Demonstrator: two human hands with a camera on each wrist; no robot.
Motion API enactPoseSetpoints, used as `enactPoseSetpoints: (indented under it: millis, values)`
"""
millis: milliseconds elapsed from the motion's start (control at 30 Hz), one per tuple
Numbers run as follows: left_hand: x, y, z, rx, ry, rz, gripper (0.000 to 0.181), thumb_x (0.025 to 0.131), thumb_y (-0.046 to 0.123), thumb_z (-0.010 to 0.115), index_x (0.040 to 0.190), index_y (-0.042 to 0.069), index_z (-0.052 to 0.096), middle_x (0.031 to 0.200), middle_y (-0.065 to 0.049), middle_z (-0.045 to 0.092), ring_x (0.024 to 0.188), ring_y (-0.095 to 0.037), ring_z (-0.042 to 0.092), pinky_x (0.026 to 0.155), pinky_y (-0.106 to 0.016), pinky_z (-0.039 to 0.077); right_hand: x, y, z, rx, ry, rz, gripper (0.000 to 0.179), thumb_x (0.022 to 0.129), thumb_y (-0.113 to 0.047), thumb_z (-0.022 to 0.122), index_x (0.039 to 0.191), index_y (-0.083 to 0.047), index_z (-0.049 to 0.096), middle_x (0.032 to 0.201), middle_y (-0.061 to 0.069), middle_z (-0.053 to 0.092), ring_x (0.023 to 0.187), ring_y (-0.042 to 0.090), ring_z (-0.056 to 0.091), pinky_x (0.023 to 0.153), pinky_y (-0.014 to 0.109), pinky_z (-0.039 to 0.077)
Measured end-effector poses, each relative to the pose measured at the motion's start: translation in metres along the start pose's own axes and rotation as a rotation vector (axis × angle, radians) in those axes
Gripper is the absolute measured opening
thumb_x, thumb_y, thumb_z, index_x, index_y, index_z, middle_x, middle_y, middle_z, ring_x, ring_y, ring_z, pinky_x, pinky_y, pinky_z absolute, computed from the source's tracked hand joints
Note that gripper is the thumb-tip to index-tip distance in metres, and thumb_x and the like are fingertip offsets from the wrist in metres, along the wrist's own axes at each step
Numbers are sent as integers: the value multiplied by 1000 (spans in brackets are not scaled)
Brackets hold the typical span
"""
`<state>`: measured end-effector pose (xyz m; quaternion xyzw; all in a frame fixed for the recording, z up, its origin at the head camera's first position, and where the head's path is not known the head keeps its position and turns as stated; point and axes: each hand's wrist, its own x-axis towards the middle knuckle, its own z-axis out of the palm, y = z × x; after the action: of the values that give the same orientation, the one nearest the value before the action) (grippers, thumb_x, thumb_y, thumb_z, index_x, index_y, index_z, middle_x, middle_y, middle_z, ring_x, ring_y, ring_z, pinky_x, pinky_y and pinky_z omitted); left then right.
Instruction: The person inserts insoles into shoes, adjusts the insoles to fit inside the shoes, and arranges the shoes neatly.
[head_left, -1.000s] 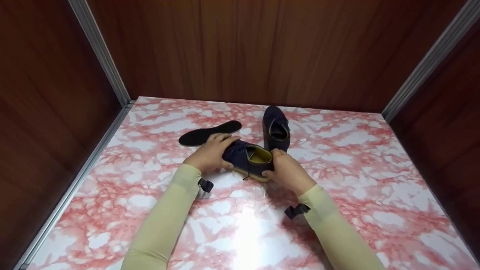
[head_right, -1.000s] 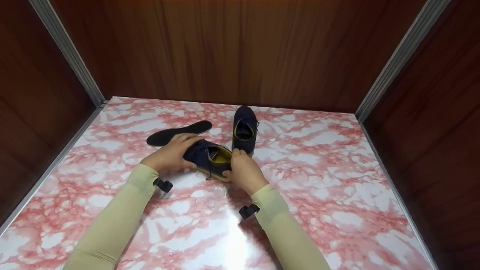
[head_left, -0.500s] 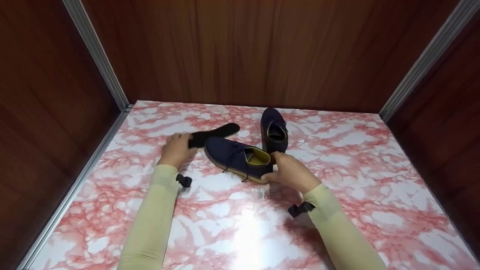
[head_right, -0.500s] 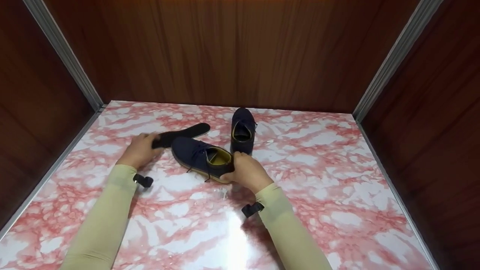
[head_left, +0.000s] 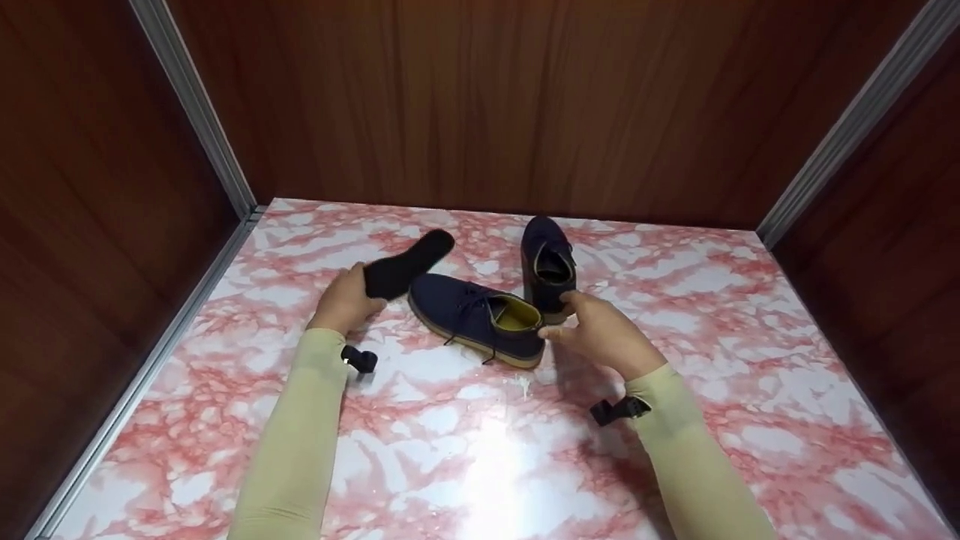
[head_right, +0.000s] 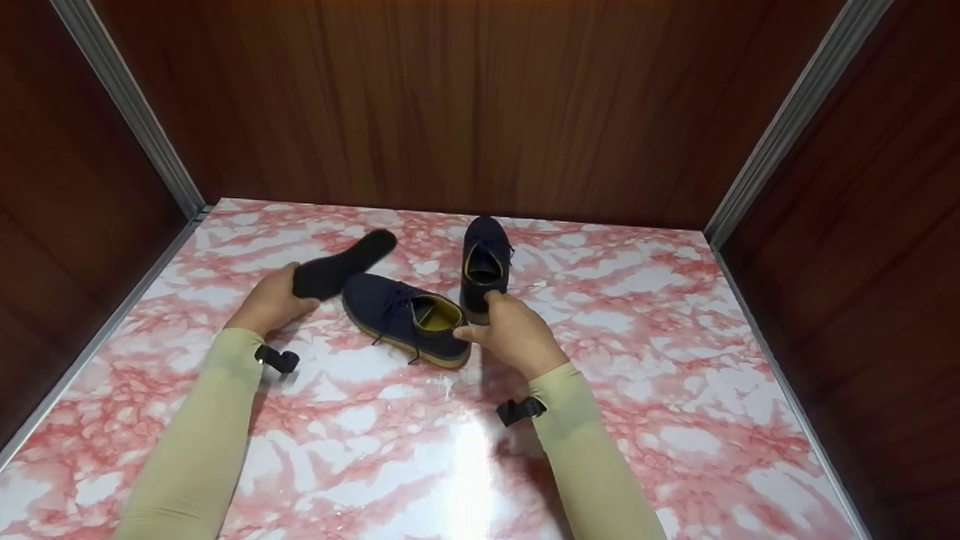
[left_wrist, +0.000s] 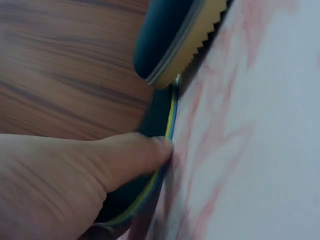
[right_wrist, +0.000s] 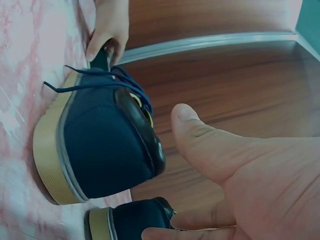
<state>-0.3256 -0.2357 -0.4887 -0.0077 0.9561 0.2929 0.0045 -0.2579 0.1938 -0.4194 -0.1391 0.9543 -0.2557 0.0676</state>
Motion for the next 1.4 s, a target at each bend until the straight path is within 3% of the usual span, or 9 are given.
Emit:
enactPoseSetpoints:
  millis: [200, 367, 500, 633, 733, 833, 967, 1167, 1400]
  values:
    - [2, 0, -5, -228, 76, -41, 45, 113, 23, 61, 156, 11, 59, 155, -22, 63, 148, -41, 56, 128, -55, 41, -1, -1, -3, -7, 1, 8, 83, 100, -53, 77, 155, 3, 52, 148, 26, 66, 138, 44, 65, 117, 62, 50]
    - [0, 7, -10, -447, 182, -72, 38, 112, 19, 61, 150, 13, 65, 145, -21, 67, 126, -36, 69, 107, -52, 60, -1, -1, -5, 8, 1, 18, 77, 101, -49, 77, 154, 2, 54, 148, 26, 65, 138, 44, 64, 117, 62, 50]
    - [-3, 22, -15, -577, 201, -19, 39, 111, 20, 63, 150, 16, 66, 144, -19, 67, 118, -28, 68, 96, -37, 64, 0, 0, -5, 16, 23, 13, 71, 100, -43, 79, 152, 0, 55, 147, 25, 66, 135, 44, 65, 115, 62, 51]
    - [-10, 48, -15, -544, 169, 133, 39, 109, 20, 68, 148, 18, 69, 142, -16, 70, 116, -27, 73, 92, -33, 63, -1, -1, 0, 11, 145, -64, 72, 96, -30, 85, 154, -2, 52, 149, 24, 62, 135, 44, 64, 115, 61, 51]
    - [-18, 71, -12, -460, 106, 253, 39, 109, 21, 69, 148, 18, 69, 145, -14, 70, 122, -32, 74, 101, -46, 62, -2, -5, 10, -9, 284, -198, 79, 91, -21, 91, 157, -3, 51, 153, 25, 55, 140, 44, 58, 119, 58, 50]
    - [-27, 92, -5, -374, 39, 339, 39, 108, 23, 70, 146, 19, 71, 149, -9, 71, 139, -30, 67, 120, -49, 51, -2, -11, 22, -106, 407, -350, 87, 85, -19, 96, 158, -7, 51, 160, 25, 47, 148, 47, 48, 120, 58, 50]
    - [-35, 109, 5, -374, -88, 403, 35, 107, 24, 71, 142, 21, 74, 149, -4, 71, 143, -26, 63, 126, -49, 45, -2, -15, 30, -288, 495, -459, 100, 78, -31, 102, 161, -12, 49, 167, 23, 43, 156, 51, 39, 123, 68, 43]
    - [-40, 117, 15, -437, -243, 453, 33, 108, 28, 70, 141, 29, 75, 143, -1, 74, 127, -20, 69, 113, -45, 53, -3, -15, 26, -327, 377, -445, 103, 79, -41, 100, 163, -11, 49, 155, 17, 59, 146, 46, 56, 121, 75, 40]
    - [-46, 130, 19, -200, -149, 594, 78, 94, 44, 86, 163, 28, 53, 161, -2, 58, 143, -24, 60, 122, -49, 49, -6, -13, 11, -286, 292, -352, 91, 83, -42, 97, 158, -12, 56, 138, 15, 66, 124, 39, 70, 111, 64, 53]
